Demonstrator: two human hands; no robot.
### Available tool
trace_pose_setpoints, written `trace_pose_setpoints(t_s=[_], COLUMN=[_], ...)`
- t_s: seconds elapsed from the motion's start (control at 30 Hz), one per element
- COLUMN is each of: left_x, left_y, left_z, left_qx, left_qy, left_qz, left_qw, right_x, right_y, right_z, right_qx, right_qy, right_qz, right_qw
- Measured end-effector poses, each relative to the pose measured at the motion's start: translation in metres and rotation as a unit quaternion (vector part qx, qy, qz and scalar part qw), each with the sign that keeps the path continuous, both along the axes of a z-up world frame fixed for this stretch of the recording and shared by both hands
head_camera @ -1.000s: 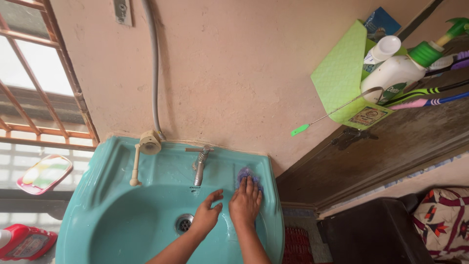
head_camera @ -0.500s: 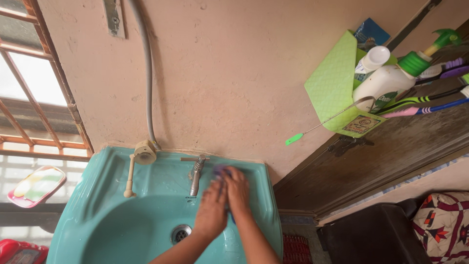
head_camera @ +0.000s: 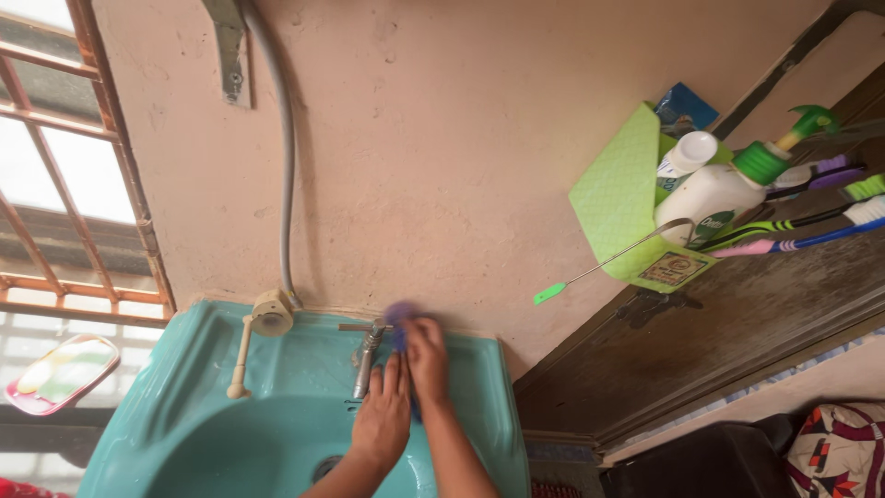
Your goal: The person applies liquid cleaner from a bottle onto the surface of a sink and then uses a cloth to scrub the basin, the faucet, and the surrounding edges.
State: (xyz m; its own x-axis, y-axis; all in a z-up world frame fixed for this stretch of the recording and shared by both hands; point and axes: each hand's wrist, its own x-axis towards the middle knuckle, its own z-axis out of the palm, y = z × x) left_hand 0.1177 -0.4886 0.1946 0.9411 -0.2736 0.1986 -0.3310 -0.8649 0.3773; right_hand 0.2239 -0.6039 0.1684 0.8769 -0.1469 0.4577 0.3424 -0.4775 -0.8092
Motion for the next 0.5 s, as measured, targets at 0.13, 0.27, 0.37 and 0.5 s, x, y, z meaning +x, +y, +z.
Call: trace_pose_setpoints(t_s=[0.13, 0.27, 0.37, 0.5], left_x=[-0.009, 0.007, 0.008, -0.007], left_y=[-0.024, -0.061, -0.092, -0.102], left_z=[0.008, -0.002, -0.007, -0.010], left_qx=[0.099, 0.033, 0.051, 0.046], left_qy=[-0.049, -0.003, 0.011, 0.060], left_qz=[-0.047, -0.099, -0.208, -0.190], left_qw=[0.993, 0.995, 0.977, 0.979], right_x=[0.003, -0.021, -0.026, -0.045], right_y=[-0.044, -0.109, -0.128, -0.127], right_z=[0.019, 0.032, 0.030, 0.023], right_qx=[-0.309, -0.355, -0.377, -0.324], right_qy=[-0.121, -0.043, 0.091, 0.103], right_qz=[0.108, -0.080, -0.173, -0.231], right_qw=[0.937, 0.931, 0.906, 0.912])
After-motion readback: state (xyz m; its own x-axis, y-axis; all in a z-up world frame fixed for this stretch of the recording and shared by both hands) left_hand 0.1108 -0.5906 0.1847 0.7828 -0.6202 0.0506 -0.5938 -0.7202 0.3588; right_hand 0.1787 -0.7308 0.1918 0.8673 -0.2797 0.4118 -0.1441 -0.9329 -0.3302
